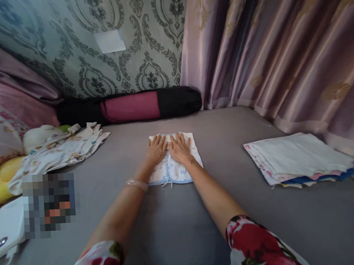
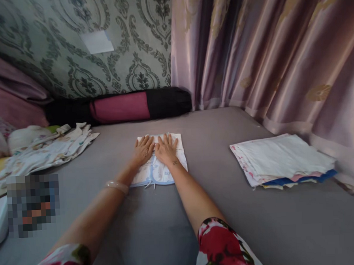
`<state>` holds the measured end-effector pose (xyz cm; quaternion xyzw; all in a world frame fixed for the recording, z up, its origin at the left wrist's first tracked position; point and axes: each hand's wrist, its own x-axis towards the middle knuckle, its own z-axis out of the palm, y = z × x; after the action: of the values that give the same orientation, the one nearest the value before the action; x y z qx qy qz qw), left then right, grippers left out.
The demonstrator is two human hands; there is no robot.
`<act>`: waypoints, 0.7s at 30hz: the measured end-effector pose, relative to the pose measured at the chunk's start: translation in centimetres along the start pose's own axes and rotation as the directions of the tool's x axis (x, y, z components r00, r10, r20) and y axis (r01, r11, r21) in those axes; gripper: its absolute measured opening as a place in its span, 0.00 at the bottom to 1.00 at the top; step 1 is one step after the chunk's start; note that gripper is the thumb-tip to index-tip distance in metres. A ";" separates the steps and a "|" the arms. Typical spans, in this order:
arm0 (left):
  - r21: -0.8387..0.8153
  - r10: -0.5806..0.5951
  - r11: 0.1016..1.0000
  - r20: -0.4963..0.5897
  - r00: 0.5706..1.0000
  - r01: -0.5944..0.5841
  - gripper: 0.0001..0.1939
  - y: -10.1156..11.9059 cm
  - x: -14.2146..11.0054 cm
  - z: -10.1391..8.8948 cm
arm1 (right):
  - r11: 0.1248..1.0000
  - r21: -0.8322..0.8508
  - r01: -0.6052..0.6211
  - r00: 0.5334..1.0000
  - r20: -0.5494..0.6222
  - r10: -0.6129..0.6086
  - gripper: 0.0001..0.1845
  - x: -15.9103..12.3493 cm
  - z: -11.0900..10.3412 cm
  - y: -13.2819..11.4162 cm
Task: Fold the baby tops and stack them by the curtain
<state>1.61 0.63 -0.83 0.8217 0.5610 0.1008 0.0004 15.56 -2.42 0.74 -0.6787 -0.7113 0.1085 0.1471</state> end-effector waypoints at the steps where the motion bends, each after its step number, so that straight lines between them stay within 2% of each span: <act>1: 0.000 -0.003 1.000 -0.010 1.000 0.003 0.29 0.0 0.0 0.1 | 1.000 -0.004 -0.019 1.000 -0.019 0.019 0.29 0.0 0.0 0.1; 9: -0.031 -0.032 0.999 0.094 0.995 0.035 0.30 -0.4 0.5 0.1 | 0.999 -0.006 -0.047 0.999 -0.008 0.047 0.29 0.0 0.1 0.3; 15: -0.015 -0.037 0.999 0.023 0.999 0.038 0.31 -1.8 0.5 0.6 | 0.990 -0.018 -0.143 0.986 -0.084 0.141 0.31 0.3 0.1 1.1; 21: 0.019 -0.065 0.998 0.082 0.995 0.064 0.32 -1.7 0.3 0.9 | 0.986 -0.044 -0.164 0.985 -0.054 0.161 0.31 0.4 0.3 1.3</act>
<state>0.33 1.63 -1.88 0.8065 0.5876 0.0623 0.0201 16.68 -1.88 0.07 -0.7403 -0.6522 0.0858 0.1389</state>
